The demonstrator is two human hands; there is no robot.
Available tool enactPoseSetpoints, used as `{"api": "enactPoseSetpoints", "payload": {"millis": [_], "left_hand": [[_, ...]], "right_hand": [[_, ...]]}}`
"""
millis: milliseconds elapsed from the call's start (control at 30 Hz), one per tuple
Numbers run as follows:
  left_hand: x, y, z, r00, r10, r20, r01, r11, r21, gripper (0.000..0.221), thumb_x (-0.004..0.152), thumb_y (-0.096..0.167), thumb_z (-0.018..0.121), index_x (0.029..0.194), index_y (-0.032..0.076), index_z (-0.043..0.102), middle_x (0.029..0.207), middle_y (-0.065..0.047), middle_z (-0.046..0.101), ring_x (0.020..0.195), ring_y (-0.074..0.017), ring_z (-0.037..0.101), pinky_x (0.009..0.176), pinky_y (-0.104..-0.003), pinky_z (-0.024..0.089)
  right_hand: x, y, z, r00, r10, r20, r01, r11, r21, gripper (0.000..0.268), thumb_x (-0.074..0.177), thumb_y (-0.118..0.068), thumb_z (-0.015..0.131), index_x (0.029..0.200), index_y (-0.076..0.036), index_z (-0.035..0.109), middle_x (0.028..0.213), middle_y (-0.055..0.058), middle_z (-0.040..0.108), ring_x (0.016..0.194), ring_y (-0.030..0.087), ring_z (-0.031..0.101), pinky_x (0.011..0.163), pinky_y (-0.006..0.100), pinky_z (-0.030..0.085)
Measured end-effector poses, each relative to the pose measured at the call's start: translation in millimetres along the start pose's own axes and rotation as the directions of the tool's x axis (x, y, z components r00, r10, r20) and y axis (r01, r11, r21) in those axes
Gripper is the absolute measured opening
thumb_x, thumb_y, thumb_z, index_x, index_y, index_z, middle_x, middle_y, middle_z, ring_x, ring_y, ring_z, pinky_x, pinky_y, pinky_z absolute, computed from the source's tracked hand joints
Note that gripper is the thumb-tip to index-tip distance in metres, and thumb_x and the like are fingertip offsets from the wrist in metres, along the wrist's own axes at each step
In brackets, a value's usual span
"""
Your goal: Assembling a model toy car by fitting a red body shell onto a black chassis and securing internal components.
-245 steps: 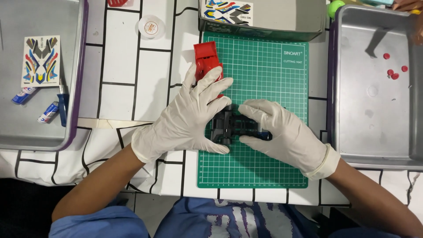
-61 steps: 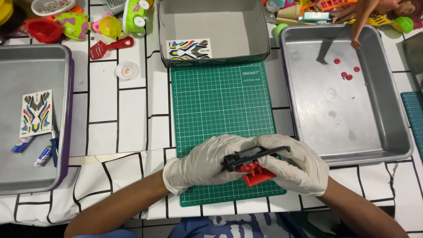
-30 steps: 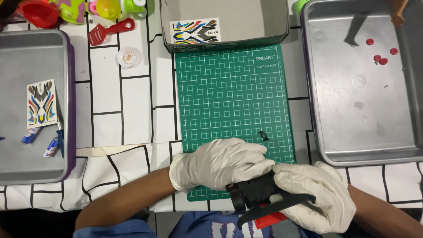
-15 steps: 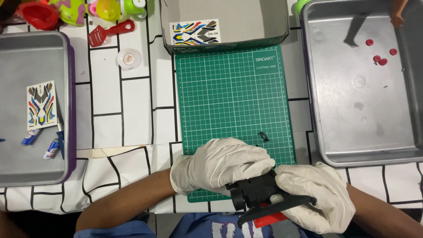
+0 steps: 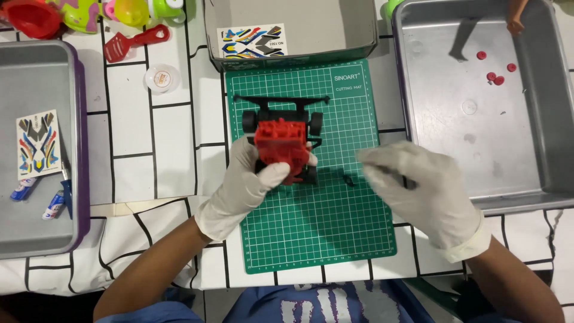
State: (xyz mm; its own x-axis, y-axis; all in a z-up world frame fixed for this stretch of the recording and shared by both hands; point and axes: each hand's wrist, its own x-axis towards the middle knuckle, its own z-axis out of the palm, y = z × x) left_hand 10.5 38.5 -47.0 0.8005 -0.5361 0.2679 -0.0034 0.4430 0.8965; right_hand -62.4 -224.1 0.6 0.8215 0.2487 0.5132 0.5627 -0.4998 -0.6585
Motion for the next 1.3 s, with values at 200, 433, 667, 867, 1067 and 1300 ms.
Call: {"api": "enactPoseSetpoints", "payload": {"millis": [200, 433, 667, 867, 1067, 1300], "left_hand": [[7, 3, 18, 0.961, -0.098, -0.258, 0.089, 0.995, -0.044, 0.017, 0.08, -0.002, 0.078, 0.095, 0.0, 0.069, 0.084, -0.012, 0.076, 0.081, -0.0164, 0.071, 0.074, -0.032, 0.062], [0, -13, 5, 0.971, 0.15, -0.188, -0.099, 0.961, 0.259, 0.032, 0.075, -0.007, 0.082, 0.104, 0.0, 0.072, 0.09, -0.015, 0.077, 0.078, -0.0193, 0.074, 0.07, -0.028, 0.06], [0, 23, 20, 0.947, 0.31, -0.081, -0.23, 0.834, 0.502, 0.048, 0.078, -0.002, 0.078, 0.125, 0.002, 0.068, 0.103, -0.018, 0.073, 0.086, -0.0277, 0.073, 0.07, -0.035, 0.063], [-4, 2, 12, 0.886, 0.459, 0.066, -0.367, 0.607, 0.705, 0.061, 0.079, 0.005, 0.084, 0.136, 0.003, 0.063, 0.107, -0.018, 0.071, 0.087, -0.0374, 0.072, 0.072, -0.043, 0.064], [-4, 3, 15, 0.834, 0.526, 0.167, -0.424, 0.418, 0.803, 0.061, 0.078, 0.015, 0.083, 0.136, 0.007, 0.064, 0.106, -0.01, 0.074, 0.078, -0.0296, 0.071, 0.07, -0.038, 0.06], [-7, -7, 14, 0.831, 0.535, 0.15, -0.429, 0.447, 0.785, 0.064, 0.076, 0.018, 0.085, 0.136, 0.01, 0.065, 0.11, -0.008, 0.074, 0.08, -0.0283, 0.07, 0.07, -0.037, 0.06]], "right_hand": [[-4, 11, 25, 0.708, 0.602, 0.368, -0.497, 0.796, -0.345, 0.027, 0.089, -0.021, 0.075, 0.107, 0.0, 0.073, 0.092, 0.022, 0.078, 0.078, 0.037, 0.078, 0.068, 0.047, 0.062], [-7, 19, 26, 0.806, 0.509, 0.302, -0.429, 0.854, -0.294, 0.013, 0.091, -0.017, 0.074, 0.099, -0.008, 0.077, 0.085, 0.01, 0.079, 0.073, 0.027, 0.077, 0.065, 0.038, 0.061], [22, -29, 3, 0.872, 0.444, -0.204, -0.432, 0.896, 0.105, 0.02, 0.082, 0.004, 0.085, 0.099, -0.008, 0.082, 0.081, 0.002, 0.073, 0.054, 0.003, 0.051, 0.05, 0.017, 0.047], [27, -50, 13, 0.975, 0.058, -0.213, -0.078, 0.993, -0.091, 0.016, 0.088, -0.001, 0.078, 0.102, -0.009, 0.082, 0.08, 0.0, 0.072, 0.052, 0.009, 0.054, 0.05, 0.02, 0.048], [33, -53, 30, 0.932, -0.319, -0.171, 0.24, 0.899, -0.365, 0.017, 0.095, -0.005, 0.071, 0.108, -0.009, 0.081, 0.079, -0.002, 0.067, 0.054, 0.015, 0.054, 0.054, 0.023, 0.05], [39, -70, 23, 0.934, -0.344, -0.101, 0.289, 0.889, -0.355, 0.015, 0.097, -0.004, 0.064, 0.107, -0.001, 0.074, 0.079, 0.006, 0.064, 0.057, 0.025, 0.056, 0.048, 0.033, 0.05]]}}
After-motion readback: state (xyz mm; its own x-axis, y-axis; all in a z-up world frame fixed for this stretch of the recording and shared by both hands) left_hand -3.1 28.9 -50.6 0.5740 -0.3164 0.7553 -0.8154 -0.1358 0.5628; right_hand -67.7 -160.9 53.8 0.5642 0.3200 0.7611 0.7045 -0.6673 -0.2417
